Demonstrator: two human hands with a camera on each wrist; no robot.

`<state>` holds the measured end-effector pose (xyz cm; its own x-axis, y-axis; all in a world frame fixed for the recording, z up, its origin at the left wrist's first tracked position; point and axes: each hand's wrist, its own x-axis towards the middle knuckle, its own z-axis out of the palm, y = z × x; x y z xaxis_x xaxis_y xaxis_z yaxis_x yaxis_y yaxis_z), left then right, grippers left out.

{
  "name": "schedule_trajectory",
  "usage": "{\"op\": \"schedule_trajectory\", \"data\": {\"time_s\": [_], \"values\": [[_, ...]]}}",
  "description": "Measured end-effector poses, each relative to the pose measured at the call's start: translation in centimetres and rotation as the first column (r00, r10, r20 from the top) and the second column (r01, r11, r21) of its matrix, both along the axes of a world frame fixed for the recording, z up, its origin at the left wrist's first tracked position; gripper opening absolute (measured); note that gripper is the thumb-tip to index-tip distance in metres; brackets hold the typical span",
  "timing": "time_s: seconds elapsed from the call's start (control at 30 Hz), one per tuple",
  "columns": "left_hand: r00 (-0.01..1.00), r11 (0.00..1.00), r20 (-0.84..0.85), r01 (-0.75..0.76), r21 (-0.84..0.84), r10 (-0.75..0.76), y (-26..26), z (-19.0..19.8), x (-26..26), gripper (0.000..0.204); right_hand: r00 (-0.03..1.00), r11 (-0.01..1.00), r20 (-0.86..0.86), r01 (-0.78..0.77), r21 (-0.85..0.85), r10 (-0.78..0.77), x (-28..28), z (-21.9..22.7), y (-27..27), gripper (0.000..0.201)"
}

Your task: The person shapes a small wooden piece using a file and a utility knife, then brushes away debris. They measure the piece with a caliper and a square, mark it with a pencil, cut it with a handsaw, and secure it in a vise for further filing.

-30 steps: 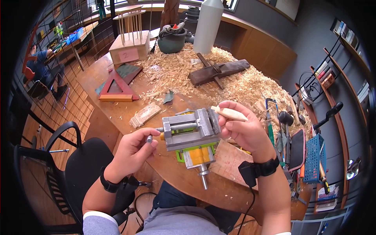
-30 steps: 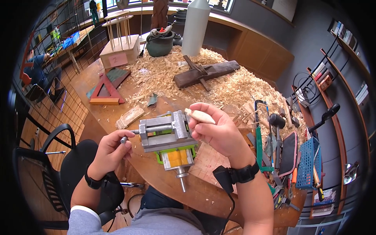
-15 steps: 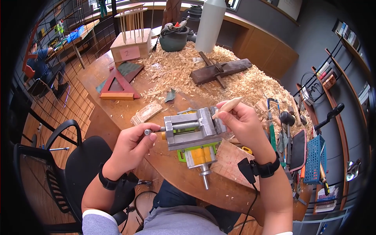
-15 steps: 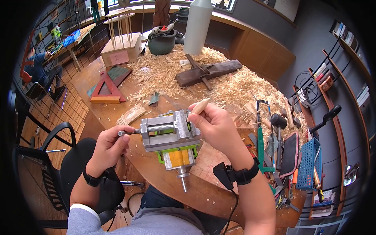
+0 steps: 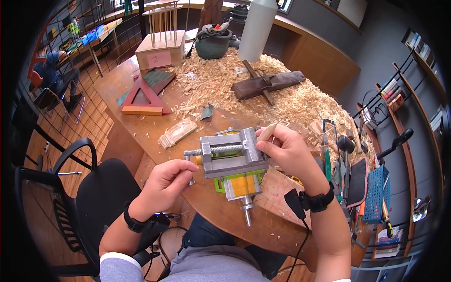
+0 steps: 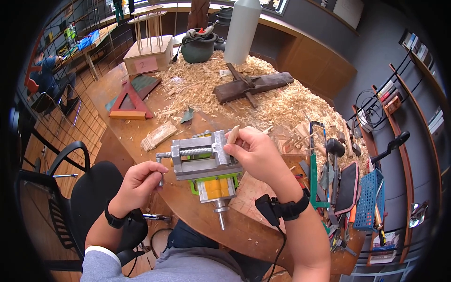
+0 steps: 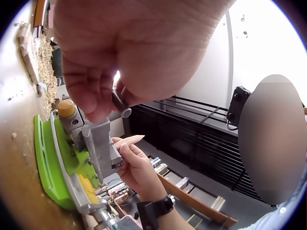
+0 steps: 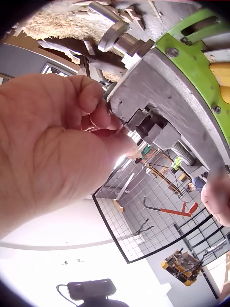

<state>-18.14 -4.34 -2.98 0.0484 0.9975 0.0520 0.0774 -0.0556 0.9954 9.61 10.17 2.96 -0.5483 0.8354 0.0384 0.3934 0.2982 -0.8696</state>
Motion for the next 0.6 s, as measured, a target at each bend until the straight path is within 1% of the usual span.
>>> {"op": "schedule_trajectory", "data": {"time_s": [0.07,0.13,0.17,0.23,0.27,0.33,0.37,0.43,0.47,0.53,0.57,0.6], "values": [[1.0,1.0,-0.016,0.003,0.01,-0.003,0.1,-0.5,0.2,0.02,1.0,1.0,0.012,0.016,0.008,-0.016,-0.2,0.4,-0.3,0.026],[0.994,0.997,0.109,-0.027,0.068,0.02,0.2,-1.0,0.5,0.032,0.999,0.999,0.023,0.033,0.018,-0.033,-0.3,0.5,-0.4,0.027],[0.994,0.997,0.11,-0.028,0.068,0.02,0.2,-1.2,0.8,0.032,0.999,0.999,0.03,0.028,0.024,-0.029,-0.2,0.5,-0.3,0.027],[0.982,0.99,0.142,-0.131,0.05,0.123,0.3,-1.5,1.2,0.046,0.999,0.999,0.039,0.021,0.029,-0.022,-0.1,0.4,-0.2,0.027],[0.982,0.99,0.144,-0.133,0.049,0.125,0.3,-1.6,1.2,0.046,0.999,1.0,0.025,0.022,0.011,-0.022,-0.1,0.3,-0.2,0.027],[0.989,0.991,0.107,-0.113,0.072,0.105,0.7,-1.6,1.1,0.036,1.0,1.0,0.013,0.021,-0.007,-0.021,0.0,0.2,-0.1,0.027],[0.988,0.991,0.108,-0.115,0.071,0.107,1.0,-2.0,0.6,0.036,1.0,1.0,-0.002,0.017,-0.006,-0.017,0.0,0.1,-0.1,0.027],[0.984,0.996,-0.166,-0.056,0.076,0.068,1.9,-3.5,-0.6,0.025,1.0,1.0,-0.017,0.011,-0.006,-0.011,0.0,-0.1,0.0,0.028],[0.984,0.995,-0.166,-0.057,0.076,0.069,2.2,-3.7,-0.7,0.025,1.0,1.0,-0.028,0.013,0.004,-0.013,0.0,-0.4,0.1,0.028],[0.971,0.979,-0.181,-0.129,0.155,0.157,2.8,-3.9,-0.8,0.018,0.999,1.0,-0.038,0.014,0.013,-0.014,0.0,-0.7,0.3,0.028],[0.971,0.98,-0.18,-0.129,0.154,0.156,3.2,-3.9,-1.0,0.018,0.999,1.0,-0.052,0.017,0.002,-0.017,0.1,-0.8,0.3,0.028],[0.954,0.967,-0.228,-0.15,0.205,0.196,3.6,-3.8,-1.2,0.018,0.998,1.0,-0.065,0.019,-0.008,-0.02,0.1,-0.9,0.3,0.029]]}}
